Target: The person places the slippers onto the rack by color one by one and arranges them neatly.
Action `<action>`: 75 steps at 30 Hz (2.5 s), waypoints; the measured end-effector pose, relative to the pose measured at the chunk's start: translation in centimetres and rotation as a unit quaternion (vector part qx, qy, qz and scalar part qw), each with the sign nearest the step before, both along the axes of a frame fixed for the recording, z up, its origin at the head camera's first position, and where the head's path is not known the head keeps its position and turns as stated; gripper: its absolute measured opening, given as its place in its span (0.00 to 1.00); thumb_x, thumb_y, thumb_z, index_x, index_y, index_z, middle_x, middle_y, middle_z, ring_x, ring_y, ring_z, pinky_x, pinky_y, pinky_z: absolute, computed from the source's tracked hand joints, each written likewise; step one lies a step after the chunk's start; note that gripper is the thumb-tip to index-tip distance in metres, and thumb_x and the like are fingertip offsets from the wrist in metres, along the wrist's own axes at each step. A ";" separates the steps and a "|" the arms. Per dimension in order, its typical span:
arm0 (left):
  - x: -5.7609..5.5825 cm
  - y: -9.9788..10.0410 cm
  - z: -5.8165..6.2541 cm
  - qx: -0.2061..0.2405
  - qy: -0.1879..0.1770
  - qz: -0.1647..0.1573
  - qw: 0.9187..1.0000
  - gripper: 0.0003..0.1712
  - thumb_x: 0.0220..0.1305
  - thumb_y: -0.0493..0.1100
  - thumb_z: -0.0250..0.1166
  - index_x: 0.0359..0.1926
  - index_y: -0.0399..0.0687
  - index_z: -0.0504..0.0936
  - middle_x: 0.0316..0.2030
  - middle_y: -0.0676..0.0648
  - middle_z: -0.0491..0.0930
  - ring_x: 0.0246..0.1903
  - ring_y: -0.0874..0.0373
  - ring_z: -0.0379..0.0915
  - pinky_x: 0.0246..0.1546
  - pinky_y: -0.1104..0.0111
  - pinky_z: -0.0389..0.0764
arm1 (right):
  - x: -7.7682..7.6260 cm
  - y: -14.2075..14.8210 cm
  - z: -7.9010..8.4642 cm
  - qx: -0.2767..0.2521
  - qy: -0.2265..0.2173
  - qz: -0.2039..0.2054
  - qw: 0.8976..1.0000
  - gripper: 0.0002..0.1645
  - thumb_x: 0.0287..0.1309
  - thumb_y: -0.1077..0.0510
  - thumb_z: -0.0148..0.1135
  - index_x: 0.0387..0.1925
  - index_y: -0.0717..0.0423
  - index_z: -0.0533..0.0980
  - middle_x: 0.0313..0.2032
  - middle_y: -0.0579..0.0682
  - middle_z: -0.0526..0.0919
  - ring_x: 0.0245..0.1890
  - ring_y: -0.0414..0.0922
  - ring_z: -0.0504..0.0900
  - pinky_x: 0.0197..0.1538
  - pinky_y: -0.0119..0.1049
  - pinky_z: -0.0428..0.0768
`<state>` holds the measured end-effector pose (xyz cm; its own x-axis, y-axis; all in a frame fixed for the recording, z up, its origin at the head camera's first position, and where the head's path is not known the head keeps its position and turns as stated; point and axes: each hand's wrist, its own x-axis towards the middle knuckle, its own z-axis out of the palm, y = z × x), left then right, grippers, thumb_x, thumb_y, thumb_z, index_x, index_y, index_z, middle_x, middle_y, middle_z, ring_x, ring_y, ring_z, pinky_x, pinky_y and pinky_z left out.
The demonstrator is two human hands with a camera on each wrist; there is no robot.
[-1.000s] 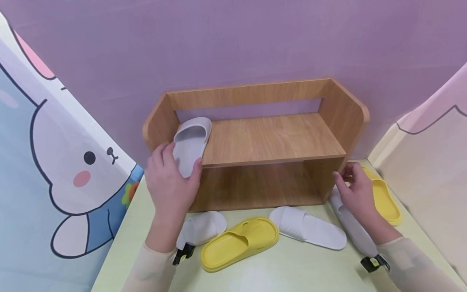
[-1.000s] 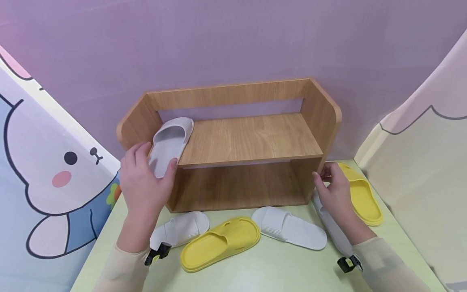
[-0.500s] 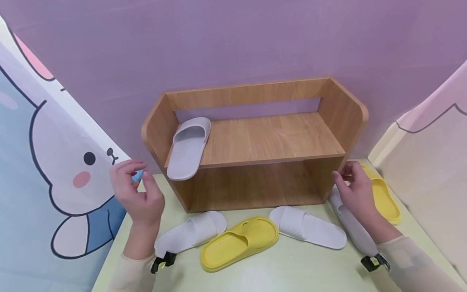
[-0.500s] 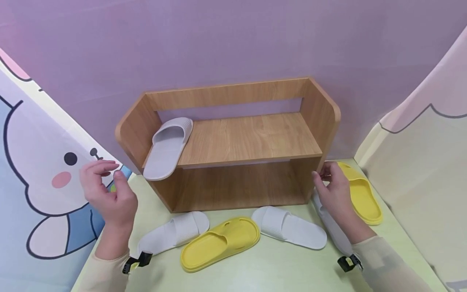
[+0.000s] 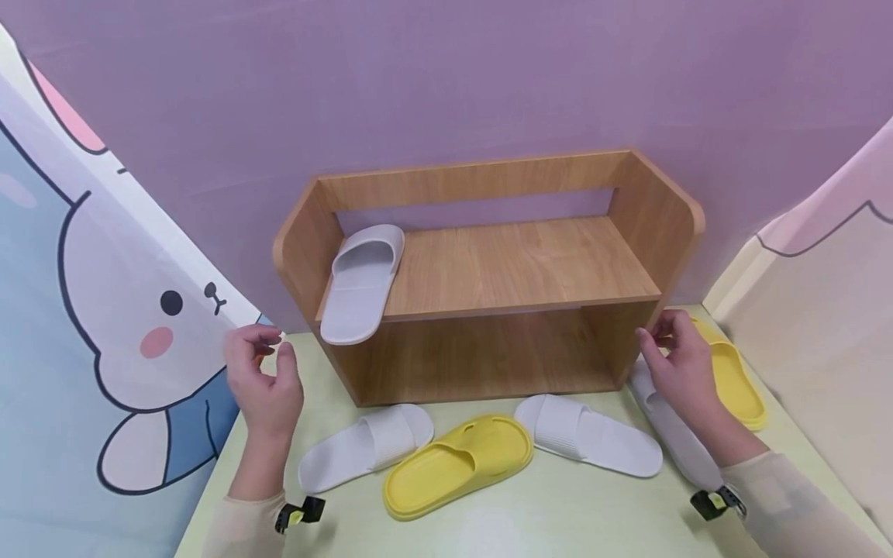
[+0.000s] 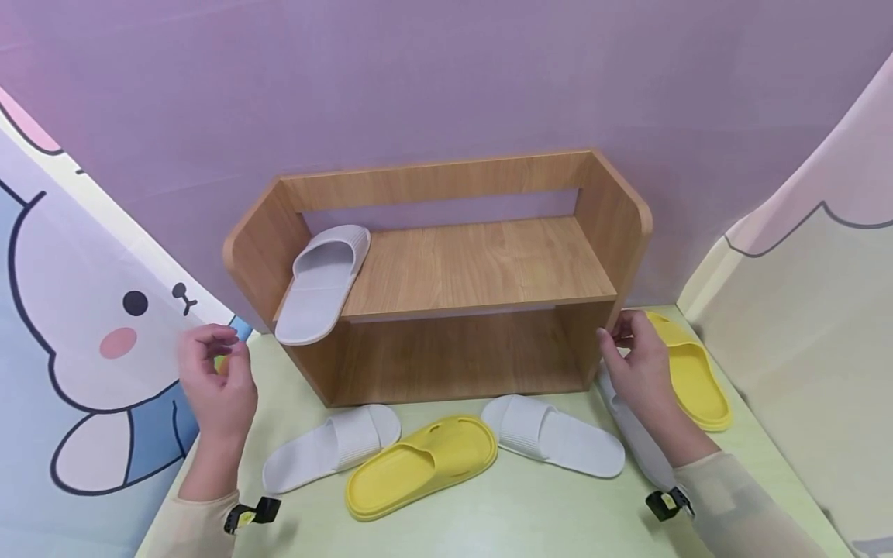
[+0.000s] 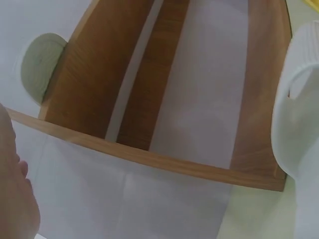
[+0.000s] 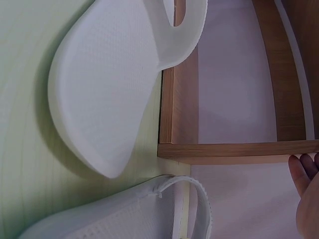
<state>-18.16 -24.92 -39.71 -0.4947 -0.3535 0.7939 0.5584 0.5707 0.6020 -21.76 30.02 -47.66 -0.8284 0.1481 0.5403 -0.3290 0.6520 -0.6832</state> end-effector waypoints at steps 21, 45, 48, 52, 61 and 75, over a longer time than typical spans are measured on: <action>-2.2 -3.0 -6.2 -0.003 -0.138 -0.133 0.981 0.26 0.65 0.24 0.71 0.63 0.32 0.76 0.58 0.39 0.79 0.58 0.57 0.76 0.58 0.69 0.76 | 0.0 -0.2 0.1 -0.008 0.004 0.002 1.000 0.17 0.74 0.64 0.68 0.56 0.65 0.73 0.44 0.56 0.81 0.44 0.30 0.77 0.49 0.10 0.74; -2.9 -3.0 -9.9 0.011 -0.236 -0.097 0.967 0.25 0.68 0.30 0.77 0.64 0.43 0.82 0.56 0.46 0.86 0.53 0.61 0.82 0.49 0.76 0.87 | -0.1 -0.1 -0.1 -0.008 -0.001 -0.003 1.000 0.16 0.75 0.64 0.67 0.56 0.64 0.73 0.43 0.55 0.80 0.44 0.29 0.77 0.49 0.11 0.75; -3.0 -3.1 -9.9 0.012 -0.238 -0.088 0.967 0.23 0.69 0.31 0.77 0.62 0.42 0.83 0.54 0.45 0.86 0.51 0.62 0.82 0.48 0.78 0.86 | 0.0 0.0 -0.2 -0.005 -0.008 -0.001 1.000 0.16 0.76 0.62 0.68 0.56 0.64 0.73 0.44 0.55 0.81 0.45 0.29 0.77 0.49 0.11 0.75; -3.1 -3.2 -10.0 0.013 -0.238 -0.083 0.968 0.22 0.69 0.31 0.77 0.61 0.44 0.83 0.54 0.46 0.86 0.52 0.61 0.82 0.48 0.77 0.87 | 0.0 0.3 -0.3 0.002 -0.012 0.009 1.000 0.17 0.76 0.60 0.69 0.57 0.63 0.73 0.45 0.56 0.81 0.45 0.29 0.77 0.49 0.12 0.75; -3.3 -3.2 -10.1 0.013 -0.229 -0.089 0.969 0.22 0.69 0.31 0.77 0.61 0.43 0.83 0.54 0.45 0.86 0.51 0.61 0.82 0.48 0.76 0.87 | 1.8 2.1 -1.4 0.049 -0.048 0.030 0.997 0.20 0.74 0.60 0.71 0.60 0.62 0.76 0.48 0.56 0.84 0.45 0.26 0.76 0.42 0.17 0.74; -3.2 -3.1 -9.9 0.006 -0.252 -0.080 0.964 0.22 0.71 0.33 0.76 0.62 0.45 0.82 0.55 0.47 0.85 0.53 0.59 0.82 0.48 0.79 0.85 | 4.4 4.7 -3.5 0.132 -0.088 0.013 0.987 0.33 0.66 0.58 0.79 0.64 0.69 0.73 0.53 0.68 0.75 0.52 0.64 0.75 0.49 0.43 0.76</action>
